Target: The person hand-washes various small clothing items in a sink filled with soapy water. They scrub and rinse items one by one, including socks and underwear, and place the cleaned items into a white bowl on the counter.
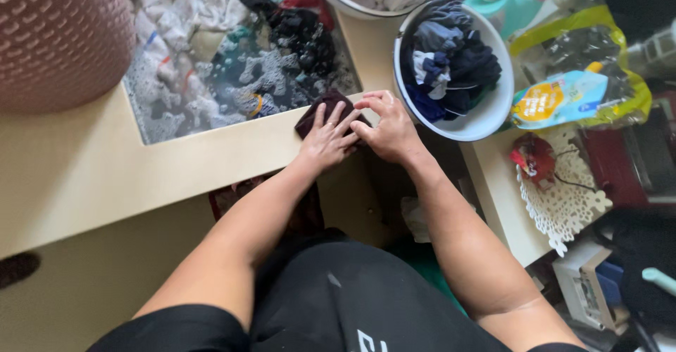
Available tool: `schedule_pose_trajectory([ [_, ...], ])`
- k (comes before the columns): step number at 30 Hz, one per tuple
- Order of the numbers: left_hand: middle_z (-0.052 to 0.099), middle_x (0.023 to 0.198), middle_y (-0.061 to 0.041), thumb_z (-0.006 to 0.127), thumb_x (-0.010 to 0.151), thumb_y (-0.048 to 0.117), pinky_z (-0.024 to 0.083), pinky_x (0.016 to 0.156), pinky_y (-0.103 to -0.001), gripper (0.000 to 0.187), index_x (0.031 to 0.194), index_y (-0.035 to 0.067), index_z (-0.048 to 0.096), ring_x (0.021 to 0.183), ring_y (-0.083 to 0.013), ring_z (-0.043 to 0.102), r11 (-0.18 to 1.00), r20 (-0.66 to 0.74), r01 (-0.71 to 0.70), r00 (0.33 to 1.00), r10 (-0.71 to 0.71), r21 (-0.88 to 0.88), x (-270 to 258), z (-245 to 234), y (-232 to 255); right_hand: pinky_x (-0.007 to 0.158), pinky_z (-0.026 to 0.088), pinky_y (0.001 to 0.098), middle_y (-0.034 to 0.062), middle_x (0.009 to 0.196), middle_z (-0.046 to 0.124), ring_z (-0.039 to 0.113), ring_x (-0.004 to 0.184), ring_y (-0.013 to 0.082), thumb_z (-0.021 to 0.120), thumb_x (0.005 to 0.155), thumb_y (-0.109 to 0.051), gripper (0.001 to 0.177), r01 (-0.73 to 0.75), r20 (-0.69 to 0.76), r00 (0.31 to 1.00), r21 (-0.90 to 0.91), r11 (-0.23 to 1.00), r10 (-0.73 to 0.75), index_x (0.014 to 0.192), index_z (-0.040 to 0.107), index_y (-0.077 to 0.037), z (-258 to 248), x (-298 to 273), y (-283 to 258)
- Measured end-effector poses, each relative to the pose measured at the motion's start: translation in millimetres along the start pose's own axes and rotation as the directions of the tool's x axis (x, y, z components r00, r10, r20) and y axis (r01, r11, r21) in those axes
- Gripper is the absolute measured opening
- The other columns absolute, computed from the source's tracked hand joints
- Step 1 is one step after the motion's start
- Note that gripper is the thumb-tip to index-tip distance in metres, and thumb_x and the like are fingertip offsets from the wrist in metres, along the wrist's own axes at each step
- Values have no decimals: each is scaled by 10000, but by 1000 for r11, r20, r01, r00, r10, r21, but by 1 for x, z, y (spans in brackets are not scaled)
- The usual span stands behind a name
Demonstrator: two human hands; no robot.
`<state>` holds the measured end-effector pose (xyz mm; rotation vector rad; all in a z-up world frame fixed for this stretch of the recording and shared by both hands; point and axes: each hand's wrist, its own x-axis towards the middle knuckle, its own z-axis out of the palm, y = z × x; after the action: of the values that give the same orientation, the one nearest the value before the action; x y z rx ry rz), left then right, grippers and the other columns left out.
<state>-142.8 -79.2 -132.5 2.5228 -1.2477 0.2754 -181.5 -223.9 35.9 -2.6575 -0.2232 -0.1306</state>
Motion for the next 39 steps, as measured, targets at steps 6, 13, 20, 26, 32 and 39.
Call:
schedule_pose_trajectory([
  [6, 292, 1717, -33, 689, 924, 467, -32, 1261, -588, 628, 1527, 346, 560, 1598, -362, 87, 937, -179, 345, 926, -332, 46, -153, -48, -49, 1051, 458, 432, 138, 1276, 632, 577, 1234, 339, 781, 839, -310, 347, -52, 119, 992, 86, 995, 41, 1112, 716, -106, 37, 22, 21],
  [13, 81, 1784, -91, 405, 1029, 541, -37, 1203, -785, 694, 1652, 245, 326, 1611, -457, -3, 492, -44, 869, 494, -868, 57, -302, -142, -144, 1054, 454, 449, 149, 1259, 636, 570, 1224, 343, 767, 835, -305, 325, -37, 176, 984, 36, 999, 31, 1098, 737, -117, 108, 76, 46],
  [20, -20, 1670, -182, 427, 952, 606, -77, 1123, -739, 837, 1616, 159, 182, 1498, -500, -61, 9, 54, 994, 3, -999, 110, -257, -198, -212, 1022, 439, 461, 261, 1415, 484, 507, 1291, 436, 846, 763, -461, 797, -210, 407, 888, -57, 976, 215, 1404, 536, -103, 170, 162, 75],
  [26, 686, 1143, -170, 733, 831, 183, 472, 1017, -478, 297, 1098, 55, 702, 1131, -347, 622, 149, -229, 918, 66, -971, -368, -154, -132, -124, 993, 523, 416, 276, 1254, 615, 648, 1176, 408, 884, 646, -363, 758, -166, 601, 793, 57, 984, 99, 1272, 586, -58, 215, 190, 77],
  [32, 504, 1410, -198, 845, 743, 283, 420, 1086, -461, 712, 1376, 85, 584, 1288, -404, 505, 516, -8, 776, 551, -835, -363, -37, -91, -122, 805, 527, 351, 93, 927, 732, 671, 881, 224, 820, 697, -250, 406, -394, 571, 818, 458, 797, 76, 1042, 740, -51, 201, 192, 57],
  [39, 546, 1387, -214, 927, 521, 361, 404, 977, -671, 745, 1153, 79, 653, 1291, -504, 508, 885, -204, 430, 864, -461, -178, 21, -81, -154, 744, 470, 249, -9, 863, 658, 576, 816, 78, 732, 740, -159, 286, -164, 521, 807, 650, 742, -278, 1001, 656, -72, 93, 198, 37],
])
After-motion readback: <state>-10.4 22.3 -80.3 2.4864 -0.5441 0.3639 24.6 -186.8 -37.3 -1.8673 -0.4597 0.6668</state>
